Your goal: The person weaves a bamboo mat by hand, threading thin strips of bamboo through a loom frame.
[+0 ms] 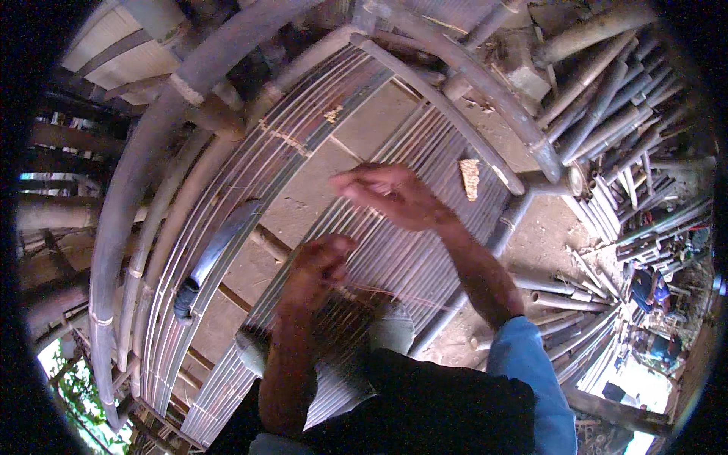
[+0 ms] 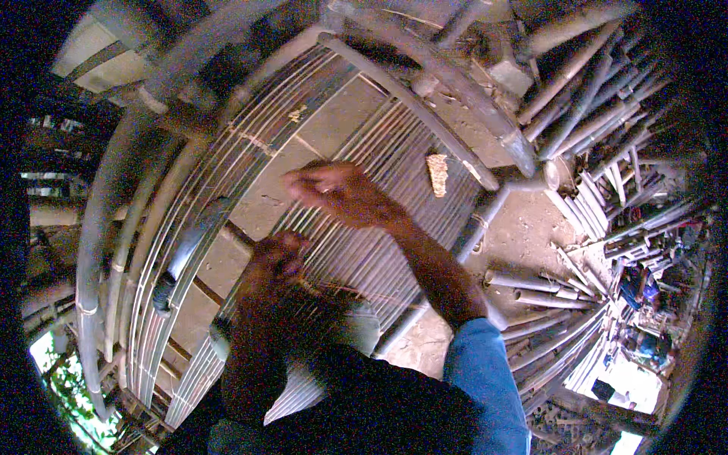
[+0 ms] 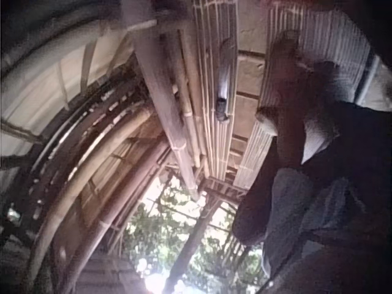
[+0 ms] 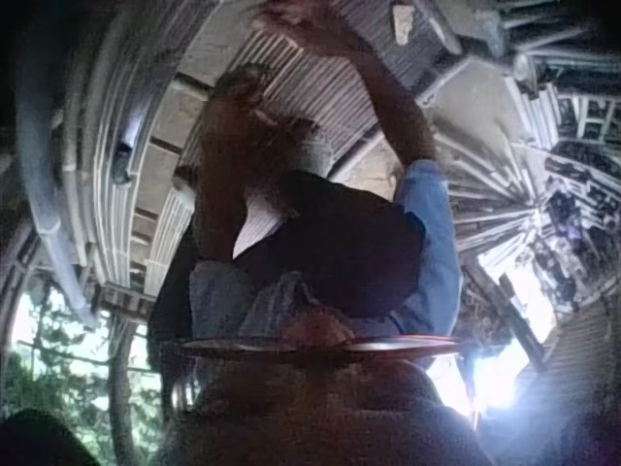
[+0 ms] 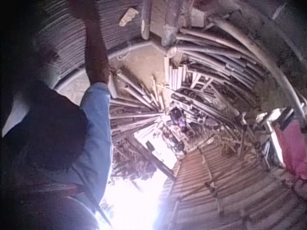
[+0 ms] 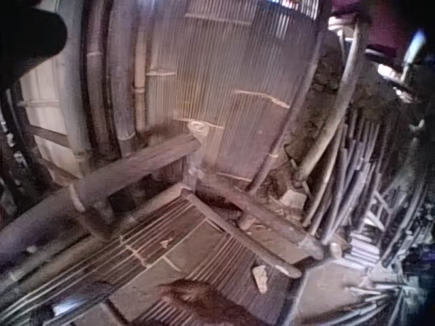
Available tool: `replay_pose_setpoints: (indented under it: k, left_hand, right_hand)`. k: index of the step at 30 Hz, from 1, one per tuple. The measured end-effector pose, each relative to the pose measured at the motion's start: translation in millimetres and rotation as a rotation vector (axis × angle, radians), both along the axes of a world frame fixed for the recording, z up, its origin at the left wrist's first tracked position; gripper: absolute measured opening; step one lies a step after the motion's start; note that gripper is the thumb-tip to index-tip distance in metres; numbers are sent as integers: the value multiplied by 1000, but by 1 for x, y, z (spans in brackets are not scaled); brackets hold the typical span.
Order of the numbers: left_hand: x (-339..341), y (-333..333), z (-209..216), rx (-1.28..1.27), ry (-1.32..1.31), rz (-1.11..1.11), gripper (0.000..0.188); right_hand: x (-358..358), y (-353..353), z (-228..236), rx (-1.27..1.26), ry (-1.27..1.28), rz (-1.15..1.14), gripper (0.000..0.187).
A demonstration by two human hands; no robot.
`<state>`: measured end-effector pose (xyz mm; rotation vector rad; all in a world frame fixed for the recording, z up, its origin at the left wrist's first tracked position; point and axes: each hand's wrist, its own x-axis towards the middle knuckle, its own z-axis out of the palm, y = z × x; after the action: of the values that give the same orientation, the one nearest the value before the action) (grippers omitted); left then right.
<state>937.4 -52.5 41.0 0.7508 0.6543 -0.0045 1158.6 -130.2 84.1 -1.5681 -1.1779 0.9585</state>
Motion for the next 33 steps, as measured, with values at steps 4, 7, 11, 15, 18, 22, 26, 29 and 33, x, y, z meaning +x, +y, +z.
replay_pose_setpoints:
  k: [4, 7, 11, 15, 18, 22, 26, 29, 33]
  left_hand:
    - [-48, 67, -36, 136, 158, 484, 15]
    - [-53, 94, -39, 574, 467, 148, 18]
    - [0, 75, -117, 1565, 263, -55, 21]
    - [80, 80, -175, 1810, 334, -227, 20]
    - [133, 79, -169, 1390, 190, -103, 21]
    - [166, 64, -135, 371, 266, 106, 20]
    - [159, 66, -124, 379, 237, -14, 23]
    - [146, 75, -131, 360, 225, -6, 23]
    - [148, 70, -121, 258, 162, 6, 24]
  right_hand:
    - [66, 3, -17, -161, -293, -79, 38]
    - [98, 11, -31, -218, -514, -34, 37]
    - [106, 31, -70, -207, -772, 82, 31]
    - [93, 70, -109, -310, -889, 176, 29]
    - [82, 74, -122, -418, -942, 133, 25]
    - [91, 65, -116, -527, -999, 213, 19]
    - [110, 39, -131, -182, -755, 68, 11]
    - [97, 35, -126, 78, -674, -100, 9]
    - [97, 30, -125, 92, -697, -135, 15]
